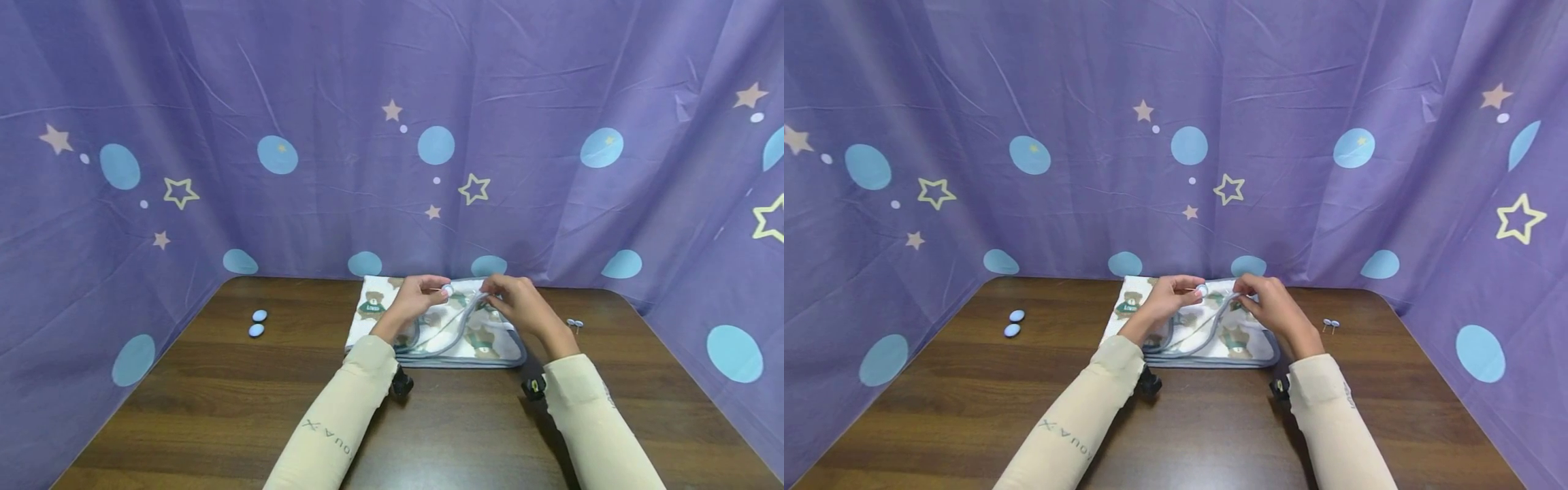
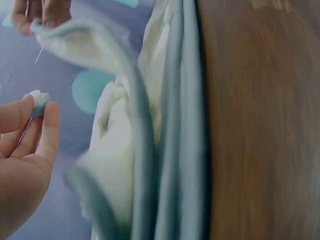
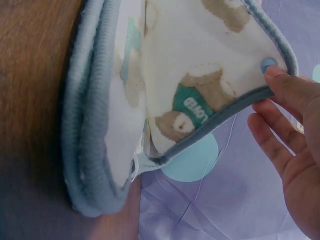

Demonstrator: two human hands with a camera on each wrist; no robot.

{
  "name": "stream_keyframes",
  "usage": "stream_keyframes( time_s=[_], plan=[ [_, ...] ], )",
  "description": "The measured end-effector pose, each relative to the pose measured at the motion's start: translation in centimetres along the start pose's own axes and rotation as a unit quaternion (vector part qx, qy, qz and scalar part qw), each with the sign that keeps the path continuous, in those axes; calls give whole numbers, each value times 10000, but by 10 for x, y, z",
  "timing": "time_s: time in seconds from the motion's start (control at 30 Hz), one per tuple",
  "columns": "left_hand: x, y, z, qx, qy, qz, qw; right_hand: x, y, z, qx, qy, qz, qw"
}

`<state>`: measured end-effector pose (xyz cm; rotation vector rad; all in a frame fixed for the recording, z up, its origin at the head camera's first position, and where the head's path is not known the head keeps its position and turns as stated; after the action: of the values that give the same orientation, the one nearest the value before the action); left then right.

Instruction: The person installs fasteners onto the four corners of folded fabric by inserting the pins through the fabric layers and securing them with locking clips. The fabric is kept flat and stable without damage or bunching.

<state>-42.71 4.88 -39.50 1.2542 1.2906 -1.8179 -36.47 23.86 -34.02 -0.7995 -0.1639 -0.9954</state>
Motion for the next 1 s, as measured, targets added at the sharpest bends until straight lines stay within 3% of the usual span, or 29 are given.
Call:
stream_keyframes(
  time_s=[0.2,0.5,1.0],
  plan=[
    [-2,-6,-18,-409,-108,-224,9989,0,-1,-2,25,-18,114,9999],
    [-3,-10,-33,-939,219,-389,9946,2,-1,-2,25,-62,223,9997],
    [-5,-7,-32,-976,384,-809,9912,0,-1,-3,208,-76,-10,9998]
  ],
)
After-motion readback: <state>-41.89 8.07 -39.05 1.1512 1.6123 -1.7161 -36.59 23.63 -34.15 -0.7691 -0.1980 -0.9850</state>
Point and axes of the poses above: each hand's wrist, its own y-axis away from the middle knuckle, its own z-axis out of the back of the hand, x = y × z, the point moved 7 cm from there along -y, towards the middle knuckle, and after that the axes turned 12 degrees about -z, right-handed, at the moved point
